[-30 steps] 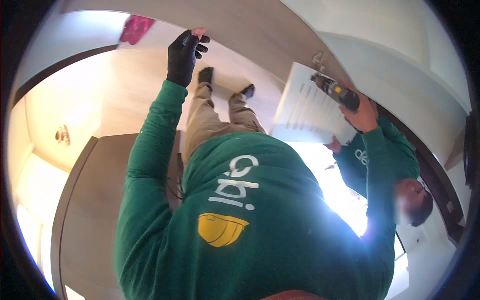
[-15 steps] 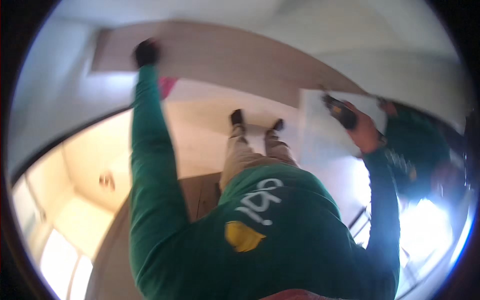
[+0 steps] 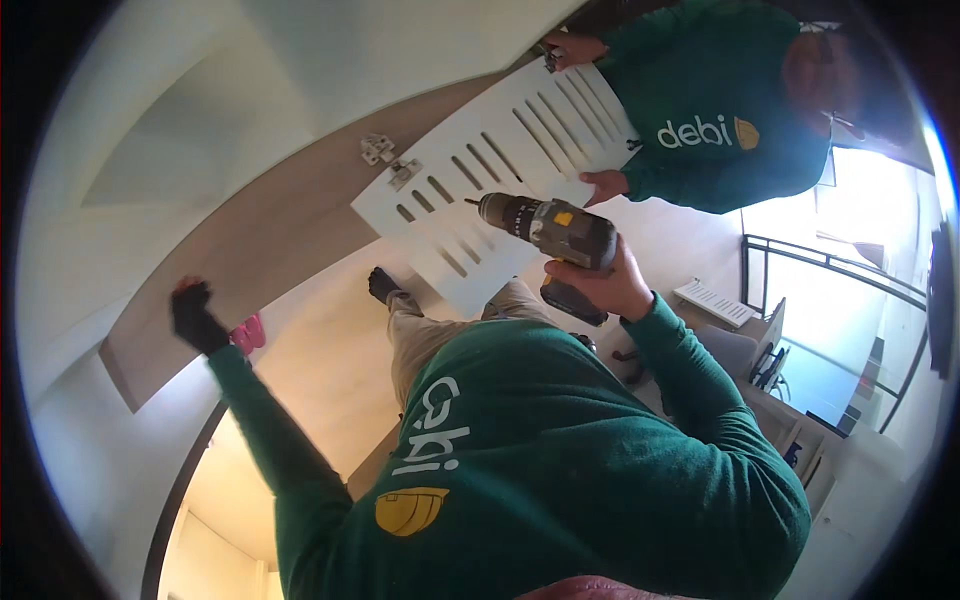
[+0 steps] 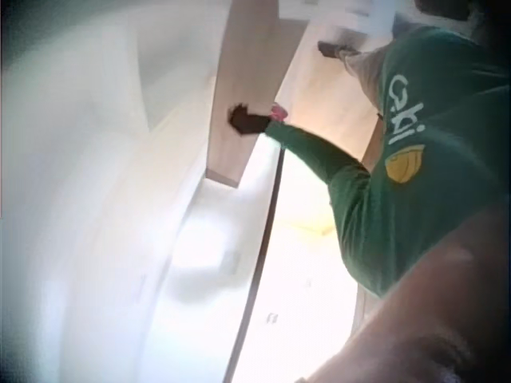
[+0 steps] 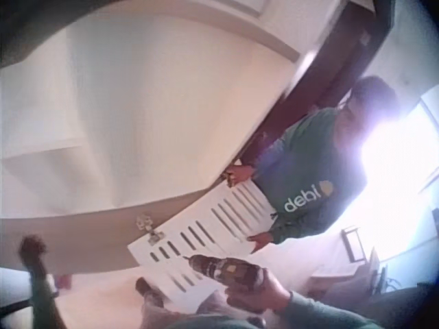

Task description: The person installs a white slatted cabinet door by attaching hinges to the door and the cabinet frame using a power drill. Another person assists by holding the door in place while the recorder secures the screws.

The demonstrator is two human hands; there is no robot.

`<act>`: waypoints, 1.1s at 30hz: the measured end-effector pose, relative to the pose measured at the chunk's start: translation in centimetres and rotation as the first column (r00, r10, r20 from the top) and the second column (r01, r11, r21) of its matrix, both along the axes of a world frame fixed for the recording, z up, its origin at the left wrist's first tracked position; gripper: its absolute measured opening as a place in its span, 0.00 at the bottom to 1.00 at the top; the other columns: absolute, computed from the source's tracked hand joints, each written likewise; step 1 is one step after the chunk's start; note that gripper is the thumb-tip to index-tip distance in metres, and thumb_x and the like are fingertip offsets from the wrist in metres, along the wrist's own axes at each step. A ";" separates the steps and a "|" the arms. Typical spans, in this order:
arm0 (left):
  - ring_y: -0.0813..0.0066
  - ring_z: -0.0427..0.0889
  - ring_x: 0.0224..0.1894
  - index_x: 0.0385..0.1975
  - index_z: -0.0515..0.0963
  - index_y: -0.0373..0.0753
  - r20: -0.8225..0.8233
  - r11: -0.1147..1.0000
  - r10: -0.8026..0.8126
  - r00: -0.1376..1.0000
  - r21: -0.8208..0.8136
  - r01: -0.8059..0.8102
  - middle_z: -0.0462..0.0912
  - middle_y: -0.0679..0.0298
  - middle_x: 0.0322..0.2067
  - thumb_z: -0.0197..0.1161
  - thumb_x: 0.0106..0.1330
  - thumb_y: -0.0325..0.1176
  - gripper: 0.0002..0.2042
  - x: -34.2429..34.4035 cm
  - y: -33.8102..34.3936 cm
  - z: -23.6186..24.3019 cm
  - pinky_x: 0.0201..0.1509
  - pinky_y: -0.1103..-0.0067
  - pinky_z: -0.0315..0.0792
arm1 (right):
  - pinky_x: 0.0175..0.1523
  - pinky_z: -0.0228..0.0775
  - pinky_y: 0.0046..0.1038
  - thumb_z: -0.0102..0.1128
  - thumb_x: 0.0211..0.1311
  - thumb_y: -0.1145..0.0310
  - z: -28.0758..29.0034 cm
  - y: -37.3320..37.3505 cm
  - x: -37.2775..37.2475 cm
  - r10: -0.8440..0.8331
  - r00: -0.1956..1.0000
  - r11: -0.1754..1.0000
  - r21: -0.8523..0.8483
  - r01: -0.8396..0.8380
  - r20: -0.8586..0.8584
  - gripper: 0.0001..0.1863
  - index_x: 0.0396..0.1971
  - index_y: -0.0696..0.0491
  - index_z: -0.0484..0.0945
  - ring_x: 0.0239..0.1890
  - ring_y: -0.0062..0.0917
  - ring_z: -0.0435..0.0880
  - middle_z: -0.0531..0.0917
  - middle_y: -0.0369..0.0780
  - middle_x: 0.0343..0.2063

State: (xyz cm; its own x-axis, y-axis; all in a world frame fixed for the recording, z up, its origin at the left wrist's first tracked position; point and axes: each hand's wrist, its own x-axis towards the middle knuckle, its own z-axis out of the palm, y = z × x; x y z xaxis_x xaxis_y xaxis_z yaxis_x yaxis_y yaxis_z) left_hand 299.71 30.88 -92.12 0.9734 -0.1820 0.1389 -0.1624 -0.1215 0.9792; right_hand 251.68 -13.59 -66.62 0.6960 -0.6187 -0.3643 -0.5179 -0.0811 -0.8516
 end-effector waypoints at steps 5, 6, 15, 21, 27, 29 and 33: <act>0.74 0.76 0.44 0.47 0.76 0.36 -0.394 0.801 -0.557 0.731 -0.487 0.348 0.78 0.66 0.40 0.54 0.75 0.36 0.11 -24.2 -27.4 6.7 0.54 0.74 0.72 | 0.50 0.77 0.26 0.78 0.51 0.68 0.4 -7.6 -3.6 0.050 0.984 0.995 0.071 -0.063 0.170 0.26 0.50 0.58 0.78 0.43 0.22 0.84 0.86 0.40 0.42; 0.73 0.76 0.41 0.45 0.76 0.36 -0.525 0.658 -0.647 0.552 -0.751 0.057 0.77 0.66 0.37 0.54 0.75 0.36 0.10 -28.1 -32.5 8.7 0.50 0.74 0.73 | 0.52 0.77 0.27 0.77 0.52 0.71 0.5 -9.3 -4.4 0.067 0.976 0.994 0.074 -0.084 0.206 0.29 0.54 0.58 0.74 0.45 0.22 0.84 0.85 0.40 0.44; 0.70 0.81 0.43 0.47 0.74 0.33 -0.274 0.848 -0.530 0.803 -0.154 0.507 0.81 0.60 0.40 0.51 0.78 0.41 0.15 -39.5 -50.2 15.6 0.49 0.76 0.77 | 0.51 0.79 0.28 0.75 0.53 0.75 1.0 -20.8 -9.4 0.171 0.961 0.985 -0.049 -0.165 0.217 0.23 0.50 0.58 0.79 0.42 0.21 0.85 0.87 0.40 0.40; 0.72 0.83 0.40 0.43 0.76 0.31 -0.303 0.778 -0.625 0.719 -0.162 0.607 0.82 0.61 0.36 0.50 0.79 0.37 0.14 -39.1 -53.1 16.0 0.42 0.75 0.80 | 0.51 0.80 0.29 0.72 0.56 0.76 0.3 -24.6 -10.6 0.149 0.958 0.987 0.014 -0.157 0.244 0.19 0.49 0.58 0.80 0.43 0.22 0.86 0.88 0.41 0.40; 0.75 0.84 0.32 0.38 0.78 0.30 -0.379 0.726 -0.667 0.641 -0.521 0.449 0.82 0.63 0.30 0.53 0.77 0.37 0.14 -37.6 -55.9 15.4 0.36 0.77 0.81 | 0.50 0.78 0.26 0.79 0.51 0.69 -0.9 -26.7 -10.5 0.112 0.974 0.990 0.060 -0.126 0.195 0.27 0.50 0.58 0.77 0.43 0.23 0.86 0.87 0.41 0.41; 0.75 0.83 0.33 0.39 0.78 0.32 -0.256 0.711 -0.702 0.665 -0.317 0.628 0.81 0.63 0.31 0.53 0.78 0.38 0.14 -36.5 -56.6 15.7 0.39 0.77 0.79 | 0.51 0.78 0.27 0.79 0.51 0.69 -0.8 -27.1 -10.4 0.109 0.980 0.993 0.025 -0.115 0.168 0.27 0.50 0.58 0.77 0.43 0.24 0.86 0.87 0.41 0.42; 0.74 0.83 0.33 0.39 0.78 0.32 -0.526 0.709 -0.703 0.478 -0.562 0.426 0.81 0.63 0.31 0.53 0.77 0.36 0.13 -35.7 -58.3 16.7 0.41 0.76 0.79 | 0.52 0.78 0.27 0.79 0.51 0.68 0.5 -28.1 -9.9 0.069 0.985 0.996 0.037 -0.076 0.158 0.28 0.50 0.59 0.77 0.44 0.25 0.86 0.87 0.42 0.43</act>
